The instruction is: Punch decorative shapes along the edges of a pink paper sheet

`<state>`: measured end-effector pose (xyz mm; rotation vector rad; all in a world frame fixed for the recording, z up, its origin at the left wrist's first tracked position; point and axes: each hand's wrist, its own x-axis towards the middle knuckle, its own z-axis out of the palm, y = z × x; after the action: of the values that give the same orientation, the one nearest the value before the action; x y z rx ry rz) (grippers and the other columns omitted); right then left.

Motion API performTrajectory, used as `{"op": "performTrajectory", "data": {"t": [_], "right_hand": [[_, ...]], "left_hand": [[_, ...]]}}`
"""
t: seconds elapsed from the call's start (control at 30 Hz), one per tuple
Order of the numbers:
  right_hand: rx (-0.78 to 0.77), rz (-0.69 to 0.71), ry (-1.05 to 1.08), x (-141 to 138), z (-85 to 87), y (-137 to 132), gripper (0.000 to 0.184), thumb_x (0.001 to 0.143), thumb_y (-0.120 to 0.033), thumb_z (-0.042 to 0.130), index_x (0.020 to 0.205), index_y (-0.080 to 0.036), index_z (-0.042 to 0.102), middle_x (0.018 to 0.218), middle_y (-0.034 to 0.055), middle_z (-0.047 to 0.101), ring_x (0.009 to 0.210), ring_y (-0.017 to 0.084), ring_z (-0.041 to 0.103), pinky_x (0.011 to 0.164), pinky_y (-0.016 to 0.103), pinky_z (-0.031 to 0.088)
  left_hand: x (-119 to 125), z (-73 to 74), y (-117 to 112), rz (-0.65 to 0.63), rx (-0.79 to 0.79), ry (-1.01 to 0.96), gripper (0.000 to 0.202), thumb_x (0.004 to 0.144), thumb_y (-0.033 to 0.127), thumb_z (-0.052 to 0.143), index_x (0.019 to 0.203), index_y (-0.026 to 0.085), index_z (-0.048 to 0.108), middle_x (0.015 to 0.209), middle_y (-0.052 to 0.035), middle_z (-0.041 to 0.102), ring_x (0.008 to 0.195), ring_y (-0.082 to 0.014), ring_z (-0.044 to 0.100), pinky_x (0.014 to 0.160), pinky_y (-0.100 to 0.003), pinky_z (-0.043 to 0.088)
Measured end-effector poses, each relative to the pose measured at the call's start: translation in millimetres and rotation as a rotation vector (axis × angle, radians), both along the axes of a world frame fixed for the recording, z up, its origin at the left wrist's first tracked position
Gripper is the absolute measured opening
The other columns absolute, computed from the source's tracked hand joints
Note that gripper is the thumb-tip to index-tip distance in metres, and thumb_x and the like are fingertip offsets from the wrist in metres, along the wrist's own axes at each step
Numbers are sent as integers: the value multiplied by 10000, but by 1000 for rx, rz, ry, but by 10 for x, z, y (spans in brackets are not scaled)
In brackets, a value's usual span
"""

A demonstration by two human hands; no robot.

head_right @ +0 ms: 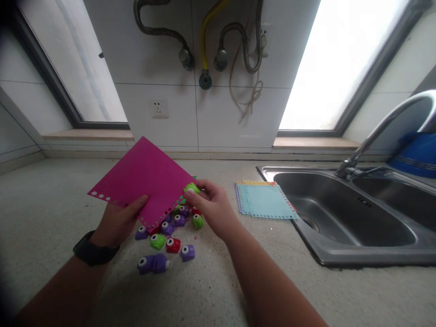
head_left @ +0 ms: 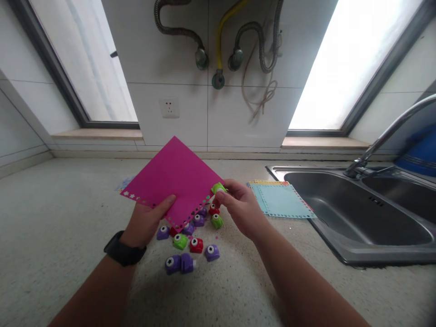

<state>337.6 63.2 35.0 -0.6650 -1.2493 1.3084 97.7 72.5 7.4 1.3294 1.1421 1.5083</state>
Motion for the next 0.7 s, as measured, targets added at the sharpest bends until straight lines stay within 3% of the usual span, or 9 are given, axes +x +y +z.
{"op": "performTrajectory", "data": {"t": [0.13,0.43,0.7], "right_hand": [[-93,38,-5,-21,-54,19,279,832,-465,786,888,-195,744,851,31,707,716,132,635,685,290,518],[-175,13,5,-77,-104,37,297,789,-457,814,793,-173,726,676,5,628,569,98,530,526,241,378],[-174,6,0,-108,-147,25,294,779,-443,814,747,-170,710,633,-8,600,521,83,511,489,229,354]], "left_hand": [[-7,-11,13,-28,122,37,537,788,394,819,1274,227,665,1292,-67,721,1166,-297,681,1075,-447,524],[32,37,-9,-114,103,48,555,819,429,798,1303,194,663,1333,-110,700,1178,-318,680,1043,-453,549],[73,24,-4,-170,60,-13,469,827,411,799,1238,203,707,1284,-88,724,1128,-288,696,1005,-428,572]]}}
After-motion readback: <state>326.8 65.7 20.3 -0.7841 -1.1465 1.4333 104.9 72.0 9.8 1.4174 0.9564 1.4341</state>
